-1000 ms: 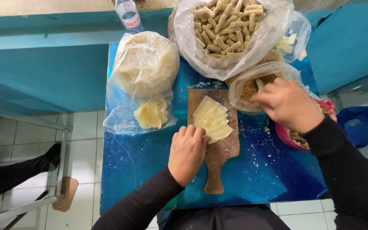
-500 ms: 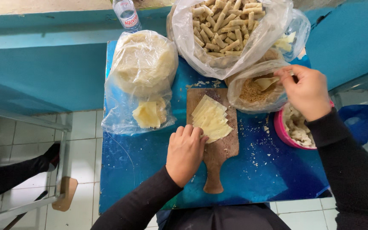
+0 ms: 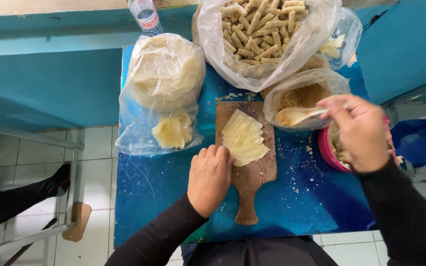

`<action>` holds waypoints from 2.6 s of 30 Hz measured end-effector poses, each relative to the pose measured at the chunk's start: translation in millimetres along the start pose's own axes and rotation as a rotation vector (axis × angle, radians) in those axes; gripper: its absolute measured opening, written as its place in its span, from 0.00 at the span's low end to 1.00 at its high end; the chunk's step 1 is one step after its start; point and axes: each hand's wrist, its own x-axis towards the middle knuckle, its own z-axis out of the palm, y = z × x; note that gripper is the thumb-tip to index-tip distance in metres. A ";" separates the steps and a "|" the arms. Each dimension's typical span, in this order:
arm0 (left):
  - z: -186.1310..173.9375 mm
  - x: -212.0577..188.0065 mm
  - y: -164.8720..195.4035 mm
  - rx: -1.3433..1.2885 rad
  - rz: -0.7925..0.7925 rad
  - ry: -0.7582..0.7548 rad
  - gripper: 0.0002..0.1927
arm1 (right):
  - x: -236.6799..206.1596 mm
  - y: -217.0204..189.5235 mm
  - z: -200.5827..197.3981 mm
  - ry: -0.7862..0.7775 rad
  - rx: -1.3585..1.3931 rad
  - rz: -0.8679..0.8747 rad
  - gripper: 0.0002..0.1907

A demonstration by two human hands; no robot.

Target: The person flattens pieces of dough on a wooden board, sprinkles brown sugar from a bag using a spoon onto the flattened dough, and folds the dough over the filling. Folded dough pieces accumulate on the board while scraps collect in a pink bowl.

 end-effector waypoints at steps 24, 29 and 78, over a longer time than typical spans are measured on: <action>6.7 10.4 7.5 -0.239 -0.007 0.022 0.07 | -48.0 5.5 53.1 -0.193 -0.291 -0.353 0.05; 10.7 10.6 8.8 -0.350 -0.055 0.041 0.08 | -43.4 9.7 47.1 -0.216 -0.325 -0.354 0.07; 19.7 21.8 5.9 -0.216 0.246 -0.019 0.10 | -32.6 15.5 77.9 -0.422 -0.707 -0.758 0.13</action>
